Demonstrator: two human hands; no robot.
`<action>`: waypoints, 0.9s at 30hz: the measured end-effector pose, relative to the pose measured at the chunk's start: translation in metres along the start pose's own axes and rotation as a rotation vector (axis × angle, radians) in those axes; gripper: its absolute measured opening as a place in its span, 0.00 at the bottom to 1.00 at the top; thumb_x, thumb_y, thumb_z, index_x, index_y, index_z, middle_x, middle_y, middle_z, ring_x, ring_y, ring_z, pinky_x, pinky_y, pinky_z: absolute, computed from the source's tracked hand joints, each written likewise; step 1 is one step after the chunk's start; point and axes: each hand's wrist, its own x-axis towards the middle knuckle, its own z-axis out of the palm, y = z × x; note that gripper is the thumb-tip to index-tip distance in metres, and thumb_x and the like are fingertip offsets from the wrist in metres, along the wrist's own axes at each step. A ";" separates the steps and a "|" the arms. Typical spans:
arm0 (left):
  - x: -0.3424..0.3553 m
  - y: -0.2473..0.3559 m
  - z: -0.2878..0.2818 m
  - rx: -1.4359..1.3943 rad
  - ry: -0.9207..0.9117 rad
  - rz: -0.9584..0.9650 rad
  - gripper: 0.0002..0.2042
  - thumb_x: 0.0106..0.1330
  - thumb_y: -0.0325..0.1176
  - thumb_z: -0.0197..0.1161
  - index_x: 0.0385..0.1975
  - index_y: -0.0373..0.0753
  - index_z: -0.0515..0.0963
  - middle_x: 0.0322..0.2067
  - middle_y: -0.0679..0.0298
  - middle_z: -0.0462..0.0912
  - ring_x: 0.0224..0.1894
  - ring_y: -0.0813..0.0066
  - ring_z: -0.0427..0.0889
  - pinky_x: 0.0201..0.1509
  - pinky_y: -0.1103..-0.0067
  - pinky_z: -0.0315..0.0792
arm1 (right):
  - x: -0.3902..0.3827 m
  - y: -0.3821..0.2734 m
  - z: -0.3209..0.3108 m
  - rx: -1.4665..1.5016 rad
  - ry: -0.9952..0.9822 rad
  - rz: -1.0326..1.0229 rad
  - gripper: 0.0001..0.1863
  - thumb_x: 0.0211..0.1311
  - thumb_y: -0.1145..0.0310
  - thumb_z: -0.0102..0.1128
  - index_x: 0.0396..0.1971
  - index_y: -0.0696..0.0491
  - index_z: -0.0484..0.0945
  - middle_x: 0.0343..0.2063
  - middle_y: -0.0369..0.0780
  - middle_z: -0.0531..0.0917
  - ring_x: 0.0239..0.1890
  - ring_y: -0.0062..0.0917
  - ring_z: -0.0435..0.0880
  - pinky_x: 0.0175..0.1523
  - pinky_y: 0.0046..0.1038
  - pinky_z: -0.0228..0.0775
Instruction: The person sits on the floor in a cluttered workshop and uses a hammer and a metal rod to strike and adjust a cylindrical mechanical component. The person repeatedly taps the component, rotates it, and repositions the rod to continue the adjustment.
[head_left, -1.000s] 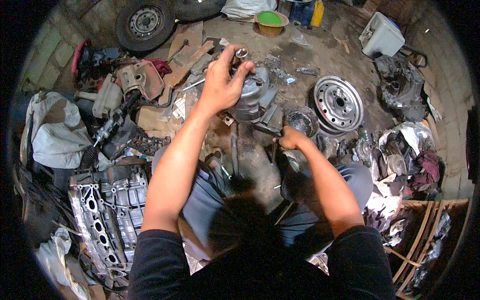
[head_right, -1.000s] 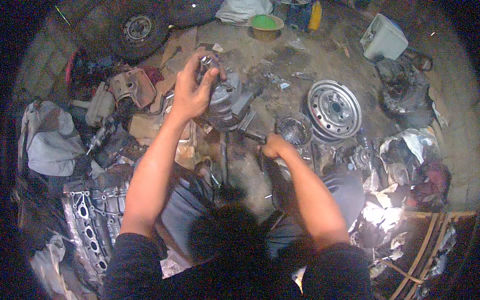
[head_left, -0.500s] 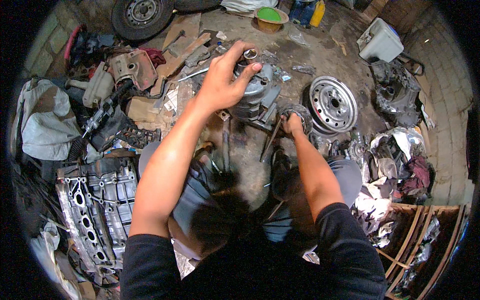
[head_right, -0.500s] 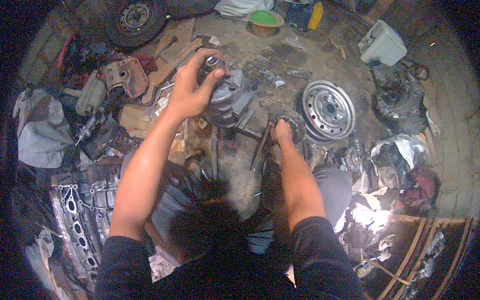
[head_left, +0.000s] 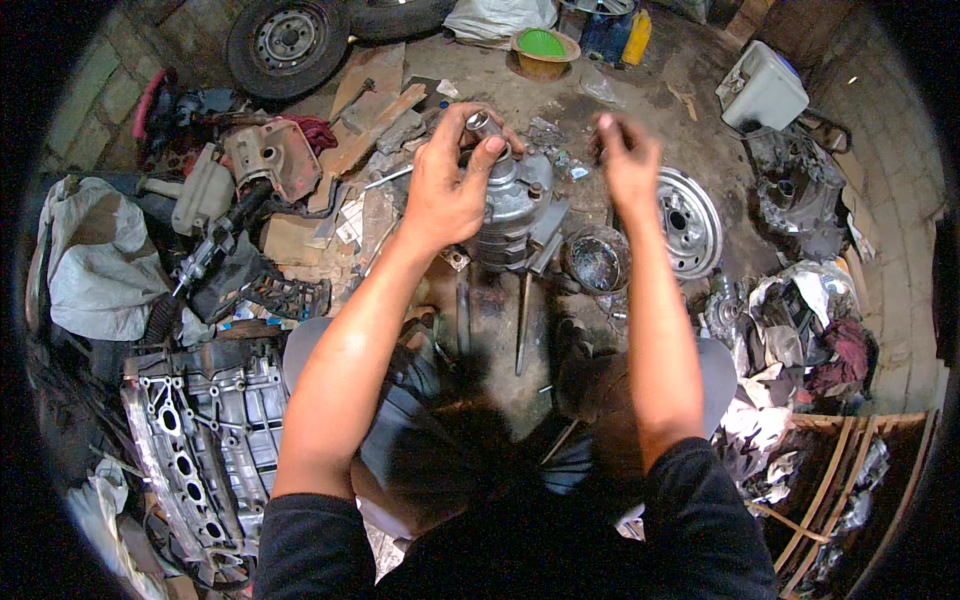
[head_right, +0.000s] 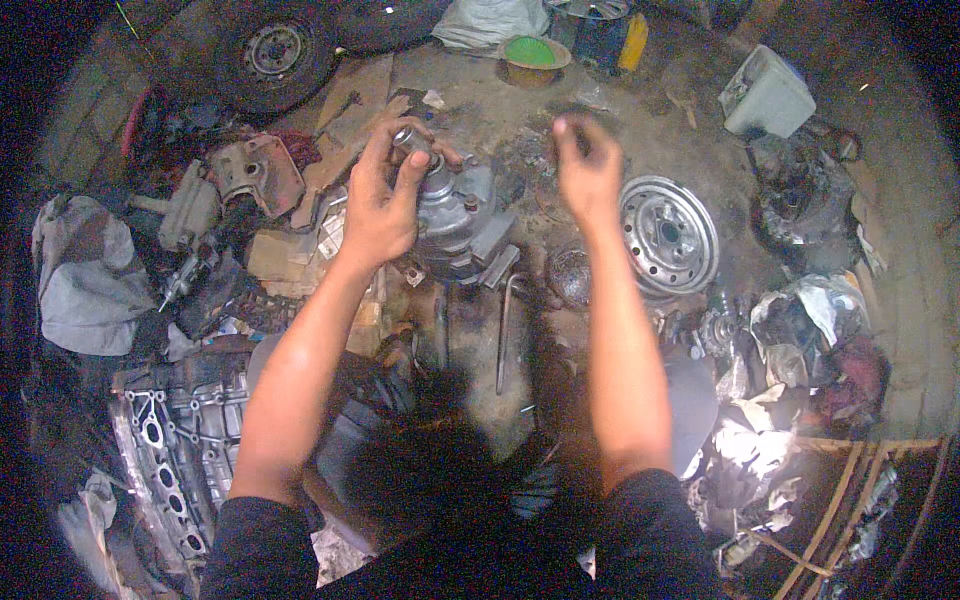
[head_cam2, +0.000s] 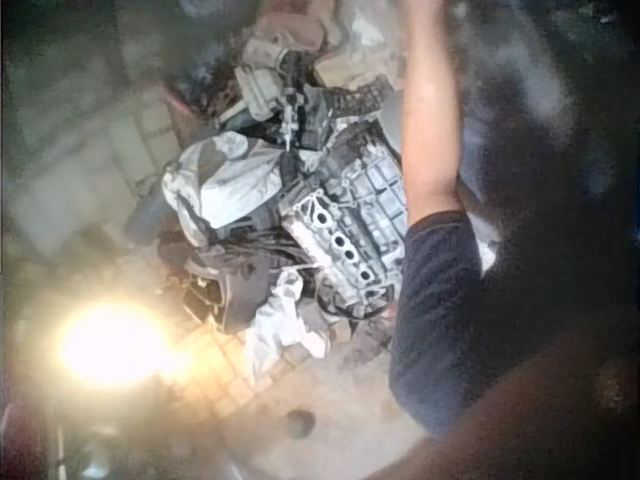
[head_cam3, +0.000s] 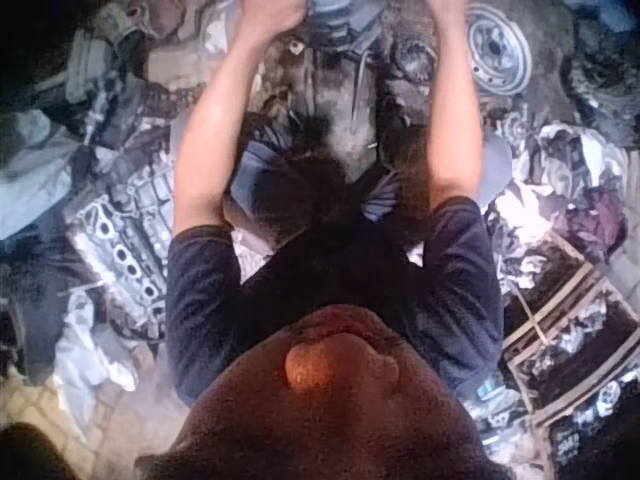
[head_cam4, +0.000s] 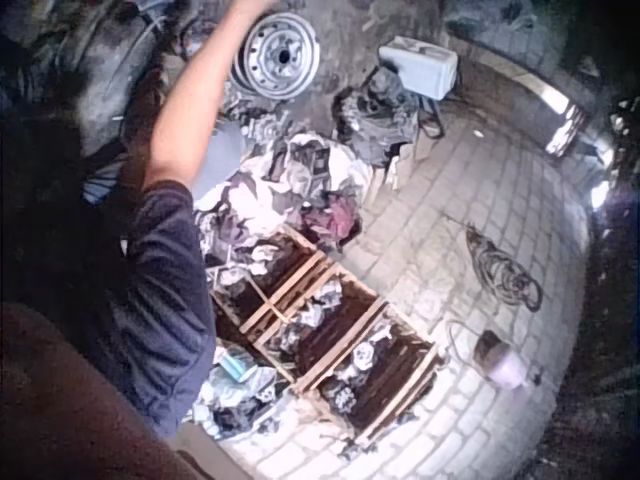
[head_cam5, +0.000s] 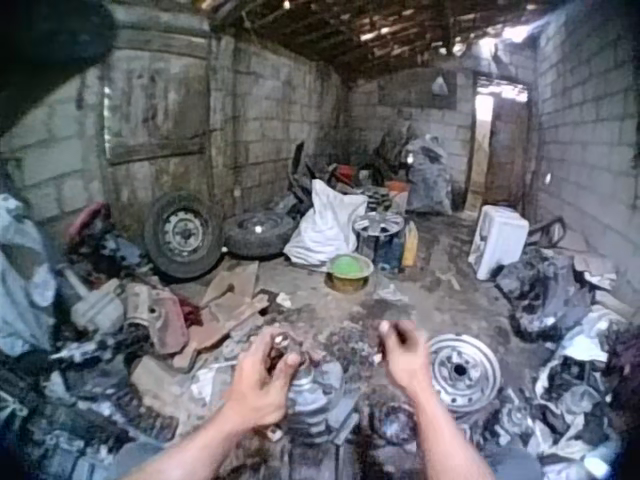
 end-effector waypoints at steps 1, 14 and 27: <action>0.002 0.003 0.006 -0.008 0.011 0.004 0.14 0.74 0.38 0.56 0.46 0.32 0.70 0.33 0.56 0.85 0.39 0.72 0.84 0.47 0.75 0.76 | 0.009 -0.043 -0.016 -0.029 -0.023 0.012 0.14 0.67 0.62 0.62 0.34 0.60 0.82 0.24 0.37 0.82 0.29 0.16 0.75 0.37 0.23 0.68; 0.009 -0.009 0.019 -0.027 0.050 0.070 0.11 0.72 0.34 0.58 0.44 0.33 0.71 0.31 0.55 0.85 0.36 0.65 0.86 0.41 0.73 0.76 | -0.049 -0.128 -0.014 -0.271 -0.382 0.121 0.11 0.50 0.68 0.74 0.29 0.59 0.83 0.20 0.39 0.82 0.27 0.22 0.80 0.35 0.28 0.71; 0.010 -0.008 0.020 -0.055 0.066 0.076 0.11 0.72 0.33 0.58 0.45 0.32 0.72 0.31 0.55 0.84 0.36 0.67 0.86 0.41 0.74 0.76 | -0.046 -0.125 -0.021 -0.279 -0.422 -0.185 0.10 0.52 0.69 0.70 0.31 0.58 0.84 0.25 0.45 0.84 0.29 0.35 0.84 0.38 0.32 0.74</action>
